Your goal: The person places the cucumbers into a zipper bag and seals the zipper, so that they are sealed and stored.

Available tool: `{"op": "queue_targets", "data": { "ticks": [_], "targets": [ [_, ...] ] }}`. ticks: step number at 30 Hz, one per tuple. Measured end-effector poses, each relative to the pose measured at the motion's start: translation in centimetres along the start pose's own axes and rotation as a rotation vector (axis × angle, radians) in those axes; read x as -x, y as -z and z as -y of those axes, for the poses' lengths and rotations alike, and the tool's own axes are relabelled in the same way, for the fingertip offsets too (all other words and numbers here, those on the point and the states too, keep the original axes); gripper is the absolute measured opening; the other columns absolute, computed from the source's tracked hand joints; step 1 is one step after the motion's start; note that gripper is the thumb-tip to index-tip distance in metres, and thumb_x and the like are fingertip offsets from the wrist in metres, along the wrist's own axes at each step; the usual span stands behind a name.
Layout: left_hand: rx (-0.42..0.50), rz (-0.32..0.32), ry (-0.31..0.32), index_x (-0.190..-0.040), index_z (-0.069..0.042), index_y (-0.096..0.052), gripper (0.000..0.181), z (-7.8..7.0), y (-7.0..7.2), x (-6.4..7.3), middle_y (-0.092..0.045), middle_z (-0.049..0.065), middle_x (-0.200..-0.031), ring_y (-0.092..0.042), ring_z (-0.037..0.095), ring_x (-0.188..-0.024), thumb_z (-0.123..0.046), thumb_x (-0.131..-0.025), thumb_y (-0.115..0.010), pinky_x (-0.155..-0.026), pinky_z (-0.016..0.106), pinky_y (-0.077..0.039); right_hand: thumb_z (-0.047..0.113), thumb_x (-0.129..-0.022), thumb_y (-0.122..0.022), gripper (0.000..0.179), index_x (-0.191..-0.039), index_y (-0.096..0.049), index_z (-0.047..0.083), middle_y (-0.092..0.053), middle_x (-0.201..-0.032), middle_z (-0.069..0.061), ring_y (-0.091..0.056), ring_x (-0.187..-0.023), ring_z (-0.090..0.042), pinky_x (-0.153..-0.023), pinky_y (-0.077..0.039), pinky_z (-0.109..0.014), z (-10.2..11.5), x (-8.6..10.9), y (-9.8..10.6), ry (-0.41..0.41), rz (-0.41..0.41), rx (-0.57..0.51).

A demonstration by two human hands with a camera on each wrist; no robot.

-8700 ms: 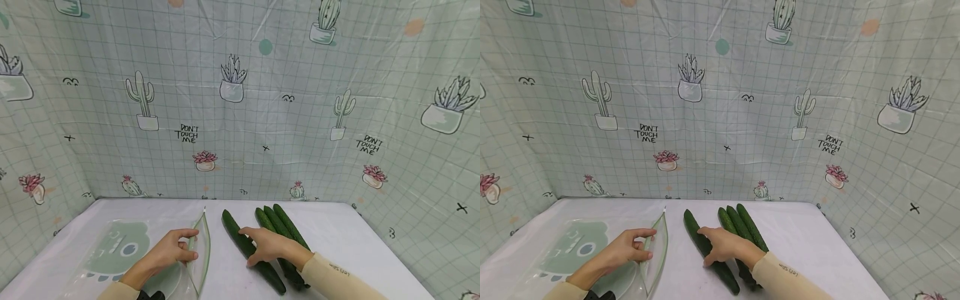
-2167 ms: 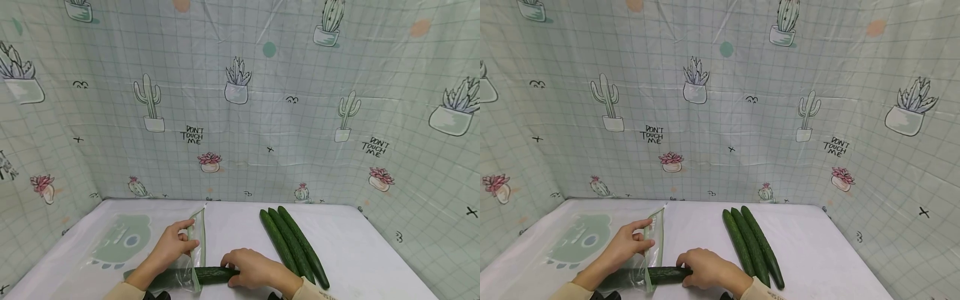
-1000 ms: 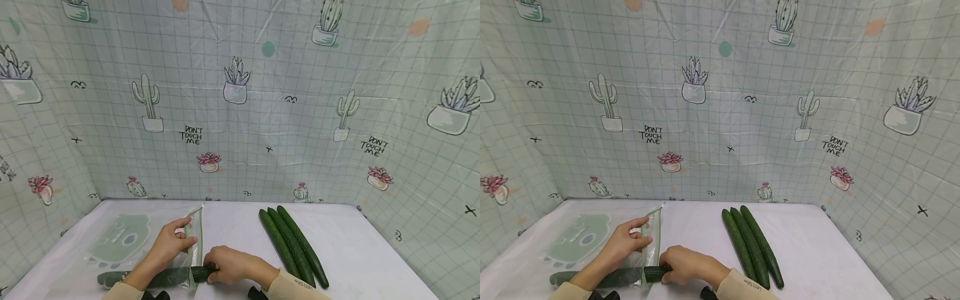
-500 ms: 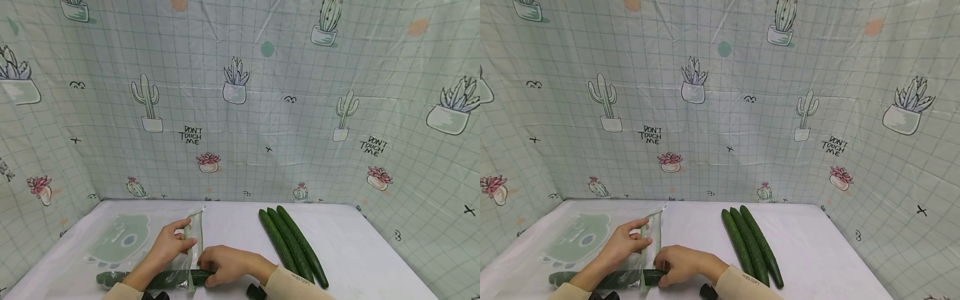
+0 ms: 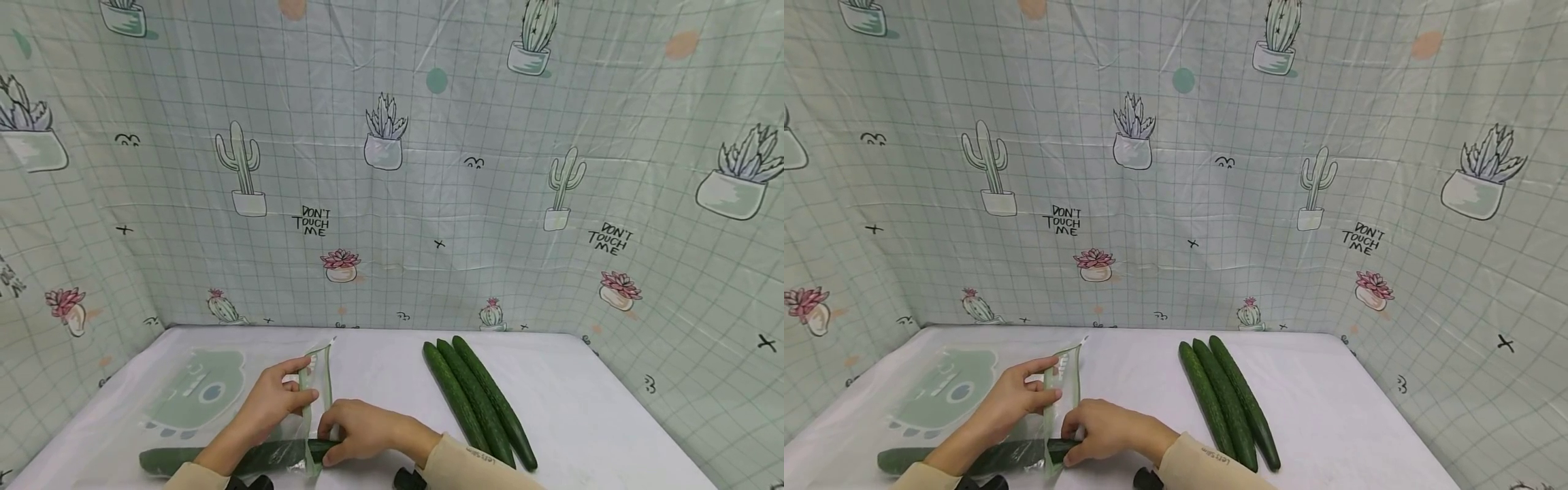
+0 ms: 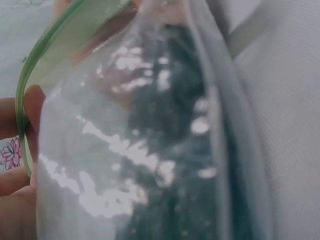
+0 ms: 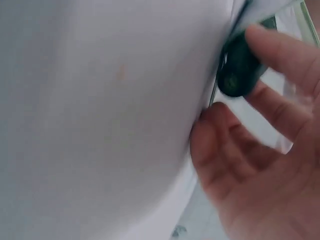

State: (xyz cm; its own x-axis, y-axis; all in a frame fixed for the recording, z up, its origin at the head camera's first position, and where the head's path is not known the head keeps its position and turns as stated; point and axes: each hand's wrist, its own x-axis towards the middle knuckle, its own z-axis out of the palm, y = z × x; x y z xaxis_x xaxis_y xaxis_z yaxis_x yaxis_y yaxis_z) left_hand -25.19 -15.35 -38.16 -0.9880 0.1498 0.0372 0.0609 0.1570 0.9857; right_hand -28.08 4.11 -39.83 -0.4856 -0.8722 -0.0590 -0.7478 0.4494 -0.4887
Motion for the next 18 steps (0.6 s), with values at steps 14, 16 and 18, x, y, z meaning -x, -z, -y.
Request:
{"op": "queue_targets", "data": {
  "ticks": [14, 16, 18],
  "targets": [
    [0.0, -0.012, 0.014, -0.143, 0.009, -0.034, 0.069, 0.01, 0.21, 0.29, -0.046, 0.001, -0.055, -0.046, 0.012, -0.053, 0.004, -0.083, -0.068, -0.06, 0.034, -0.053, 0.018, -0.084, -0.073, 0.012, -0.092, -0.065, 0.015, -0.052, -0.091, 0.013, -0.051, -0.077, 0.004, -0.07, -0.044, -0.013, -0.5, 0.24, 0.41, -0.003, 0.033, 0.015],
    [0.004, -0.007, 0.017, -0.143, 0.009, -0.033, 0.069, -0.01, 0.33, 0.46, -0.045, 0.0, -0.055, -0.046, 0.012, -0.053, 0.004, -0.084, -0.067, -0.06, 0.035, -0.054, 0.019, -0.084, -0.073, 0.013, -0.093, -0.064, 0.015, -0.052, -0.091, 0.012, -0.052, -0.077, 0.004, -0.07, -0.044, -0.013, -0.4, 0.1, 0.31, -0.015, 0.019, 0.008],
    [0.002, -0.004, 0.021, -0.144, 0.009, -0.034, 0.068, -0.09, 0.5, 0.64, -0.044, -0.001, -0.056, -0.045, 0.011, -0.052, 0.004, -0.084, -0.067, -0.06, 0.035, -0.054, 0.02, -0.084, -0.074, 0.013, -0.091, -0.064, 0.016, -0.053, -0.088, 0.013, -0.05, -0.076, 0.003, -0.068, -0.043, -0.013, -0.22, -0.1, 0.23, -0.017, 0.001, 0.025]
  ]
}}
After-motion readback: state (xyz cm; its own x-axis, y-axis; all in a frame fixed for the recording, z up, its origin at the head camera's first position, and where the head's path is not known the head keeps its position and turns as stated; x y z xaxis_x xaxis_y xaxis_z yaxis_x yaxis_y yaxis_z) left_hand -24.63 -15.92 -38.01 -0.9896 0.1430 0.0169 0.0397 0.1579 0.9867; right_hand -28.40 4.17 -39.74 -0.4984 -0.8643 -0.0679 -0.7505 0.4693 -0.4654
